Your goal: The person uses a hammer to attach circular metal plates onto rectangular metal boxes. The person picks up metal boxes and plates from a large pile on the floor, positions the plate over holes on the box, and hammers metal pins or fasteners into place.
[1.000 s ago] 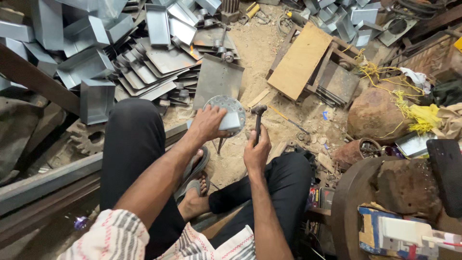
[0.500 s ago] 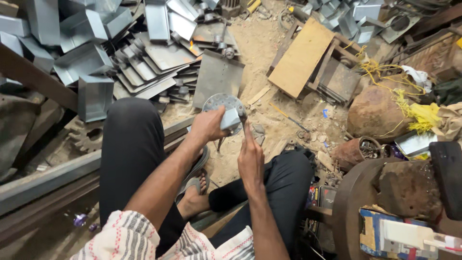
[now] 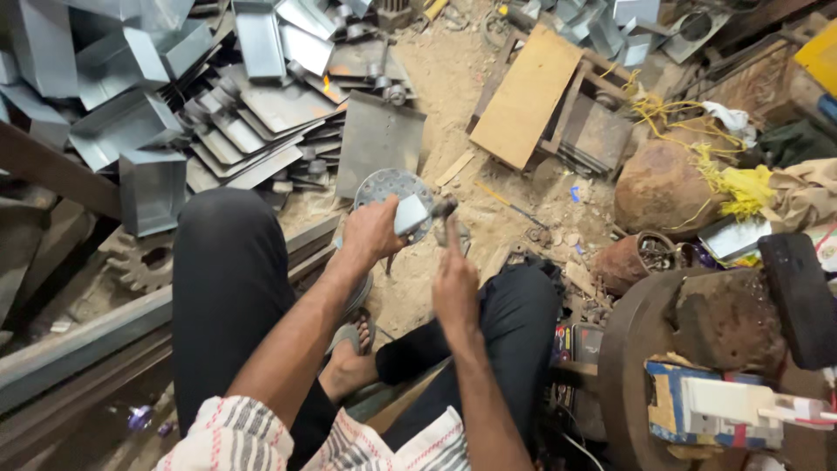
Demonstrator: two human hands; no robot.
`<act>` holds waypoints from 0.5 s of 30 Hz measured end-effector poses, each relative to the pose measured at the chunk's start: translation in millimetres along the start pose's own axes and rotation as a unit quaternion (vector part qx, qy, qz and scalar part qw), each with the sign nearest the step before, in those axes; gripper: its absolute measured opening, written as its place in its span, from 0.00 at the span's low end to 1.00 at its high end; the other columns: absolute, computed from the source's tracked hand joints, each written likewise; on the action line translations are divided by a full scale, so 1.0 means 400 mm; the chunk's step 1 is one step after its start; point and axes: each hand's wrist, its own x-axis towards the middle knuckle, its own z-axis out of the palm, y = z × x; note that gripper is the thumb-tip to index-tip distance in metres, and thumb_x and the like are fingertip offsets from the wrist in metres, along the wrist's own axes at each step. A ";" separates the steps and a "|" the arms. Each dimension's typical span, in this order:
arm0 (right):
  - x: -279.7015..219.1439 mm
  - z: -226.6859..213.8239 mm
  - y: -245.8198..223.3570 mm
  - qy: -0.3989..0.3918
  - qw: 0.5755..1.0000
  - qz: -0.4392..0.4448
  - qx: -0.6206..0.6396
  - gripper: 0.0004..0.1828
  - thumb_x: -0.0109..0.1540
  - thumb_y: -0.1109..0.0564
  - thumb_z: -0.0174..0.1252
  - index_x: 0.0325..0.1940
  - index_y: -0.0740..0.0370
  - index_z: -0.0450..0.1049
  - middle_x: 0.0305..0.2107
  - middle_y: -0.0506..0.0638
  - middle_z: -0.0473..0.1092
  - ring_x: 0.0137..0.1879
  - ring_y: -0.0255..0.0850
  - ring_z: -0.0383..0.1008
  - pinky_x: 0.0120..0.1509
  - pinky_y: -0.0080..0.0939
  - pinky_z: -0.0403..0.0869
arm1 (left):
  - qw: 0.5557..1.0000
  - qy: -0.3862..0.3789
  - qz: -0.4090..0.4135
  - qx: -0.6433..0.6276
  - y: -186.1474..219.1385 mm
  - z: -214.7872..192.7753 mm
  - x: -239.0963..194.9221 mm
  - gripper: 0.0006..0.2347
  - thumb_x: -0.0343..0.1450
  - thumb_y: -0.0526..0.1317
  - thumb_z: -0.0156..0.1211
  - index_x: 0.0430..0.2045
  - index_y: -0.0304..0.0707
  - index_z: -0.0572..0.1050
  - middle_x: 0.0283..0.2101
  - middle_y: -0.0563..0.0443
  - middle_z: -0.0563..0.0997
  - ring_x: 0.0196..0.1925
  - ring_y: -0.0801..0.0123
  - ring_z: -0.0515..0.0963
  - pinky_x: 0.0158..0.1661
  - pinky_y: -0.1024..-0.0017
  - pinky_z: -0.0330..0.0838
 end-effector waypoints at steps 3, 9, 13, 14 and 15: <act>-0.009 -0.042 -0.004 0.105 0.980 -0.049 0.161 0.31 0.70 0.56 0.43 0.79 0.60 0.49 0.36 0.59 0.79 0.24 0.49 0.76 0.30 0.53 0.73 | 0.999 0.037 0.008 -0.010 -0.002 0.001 -0.008 0.25 0.57 0.48 0.75 0.42 0.37 0.71 0.35 0.33 0.82 0.38 0.39 0.83 0.38 0.49 0.79; -0.018 0.043 0.062 0.246 0.948 -0.095 0.180 0.22 0.76 0.56 0.42 0.73 0.66 0.56 0.31 0.63 0.74 0.33 0.55 0.78 0.36 0.54 0.73 | 0.999 0.041 0.019 -0.012 -0.005 0.004 -0.004 0.23 0.57 0.47 0.75 0.39 0.36 0.71 0.34 0.33 0.82 0.37 0.39 0.83 0.38 0.49 0.78; 0.016 0.132 0.112 0.085 0.992 -0.083 0.038 0.21 0.70 0.56 0.45 0.66 0.69 0.60 0.28 0.69 0.71 0.36 0.68 0.74 0.37 0.63 0.69 | 1.000 0.028 0.014 -0.005 0.002 0.009 -0.010 0.23 0.59 0.47 0.73 0.40 0.35 0.71 0.33 0.32 0.82 0.37 0.39 0.83 0.38 0.49 0.78; 0.010 0.139 0.123 0.023 0.998 -0.024 0.046 0.15 0.72 0.53 0.46 0.59 0.64 0.65 0.26 0.69 0.71 0.37 0.69 0.73 0.38 0.65 0.68 | 0.999 0.038 0.016 -0.007 -0.001 0.014 -0.011 0.23 0.59 0.47 0.73 0.40 0.34 0.71 0.34 0.32 0.82 0.38 0.40 0.83 0.39 0.49 0.78; 0.007 0.142 0.129 0.022 0.998 -0.028 0.046 0.15 0.72 0.53 0.46 0.59 0.64 0.65 0.26 0.69 0.71 0.37 0.69 0.73 0.38 0.65 0.68 | 0.998 0.053 0.017 -0.006 -0.010 0.014 -0.002 0.23 0.59 0.48 0.74 0.40 0.34 0.71 0.35 0.32 0.82 0.38 0.40 0.83 0.39 0.50 0.78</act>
